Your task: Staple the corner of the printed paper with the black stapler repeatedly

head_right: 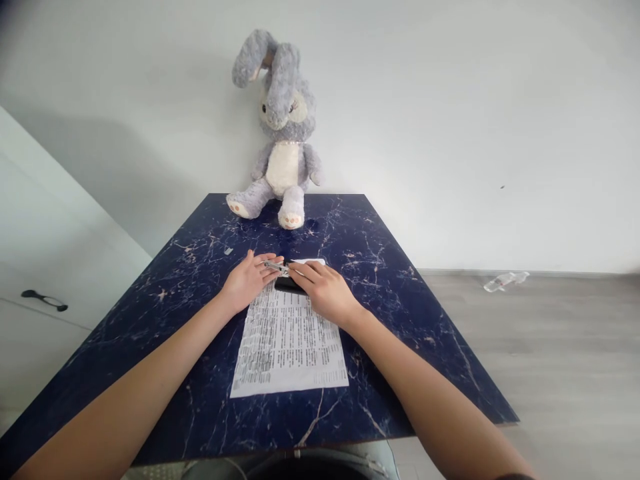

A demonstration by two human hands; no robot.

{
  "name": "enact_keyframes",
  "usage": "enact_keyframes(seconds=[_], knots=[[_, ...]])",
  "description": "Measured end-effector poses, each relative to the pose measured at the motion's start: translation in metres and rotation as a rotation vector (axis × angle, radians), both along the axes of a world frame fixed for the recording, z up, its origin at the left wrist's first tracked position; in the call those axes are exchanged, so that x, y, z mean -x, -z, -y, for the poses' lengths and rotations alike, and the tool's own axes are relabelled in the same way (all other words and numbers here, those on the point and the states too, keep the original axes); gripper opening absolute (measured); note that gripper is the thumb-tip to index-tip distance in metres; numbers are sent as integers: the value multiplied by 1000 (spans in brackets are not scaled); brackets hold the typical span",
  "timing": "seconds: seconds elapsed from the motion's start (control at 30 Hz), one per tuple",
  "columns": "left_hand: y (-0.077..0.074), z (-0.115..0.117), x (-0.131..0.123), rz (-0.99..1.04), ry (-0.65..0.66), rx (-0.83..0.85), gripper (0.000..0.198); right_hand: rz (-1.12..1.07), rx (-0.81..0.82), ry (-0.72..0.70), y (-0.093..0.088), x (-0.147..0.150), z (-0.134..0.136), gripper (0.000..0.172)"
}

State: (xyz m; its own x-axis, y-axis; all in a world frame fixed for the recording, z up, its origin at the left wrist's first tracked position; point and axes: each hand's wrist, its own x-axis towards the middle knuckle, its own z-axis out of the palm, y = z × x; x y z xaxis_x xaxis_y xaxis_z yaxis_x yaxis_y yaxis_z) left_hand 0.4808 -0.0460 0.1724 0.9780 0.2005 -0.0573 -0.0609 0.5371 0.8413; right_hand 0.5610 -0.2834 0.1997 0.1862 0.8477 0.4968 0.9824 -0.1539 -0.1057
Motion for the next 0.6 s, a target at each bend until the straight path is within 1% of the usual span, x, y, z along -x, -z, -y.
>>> enact_keyframes(seconds=[0.07, 0.13, 0.23, 0.33, 0.37, 0.4, 0.43, 0.5, 0.57, 0.6], knots=[[-1, 1, 1, -50, 90, 75, 44, 182, 33, 35, 1, 1, -3, 55], [-1, 3, 1, -59, 117, 83, 32, 279, 72, 50, 0, 2, -4, 48], [0, 6, 2, -29, 107, 22, 21, 291, 79, 80, -1, 5, -6, 46], [4, 6, 1, -22, 89, -54, 18, 200, 41, 94, 0, 7, -7, 50], [5, 5, 0, -28, 55, -88, 15, 131, 5, 109, 1, 7, -7, 52], [6, 4, -1, -32, -9, -135, 14, 40, -46, 131, 2, 6, -7, 53], [6, 3, -1, -29, -99, -196, 13, -70, -103, 160, 3, 5, -7, 51], [4, 1, 1, 13, -308, -346, 18, -305, -167, 219, 5, 2, -7, 39], [0, -1, 4, 80, -458, -529, 25, -470, -122, 253, 8, -2, -6, 22], [-2, 0, 7, 112, -492, -640, 28, -514, -68, 255, 10, -3, -6, 16]])
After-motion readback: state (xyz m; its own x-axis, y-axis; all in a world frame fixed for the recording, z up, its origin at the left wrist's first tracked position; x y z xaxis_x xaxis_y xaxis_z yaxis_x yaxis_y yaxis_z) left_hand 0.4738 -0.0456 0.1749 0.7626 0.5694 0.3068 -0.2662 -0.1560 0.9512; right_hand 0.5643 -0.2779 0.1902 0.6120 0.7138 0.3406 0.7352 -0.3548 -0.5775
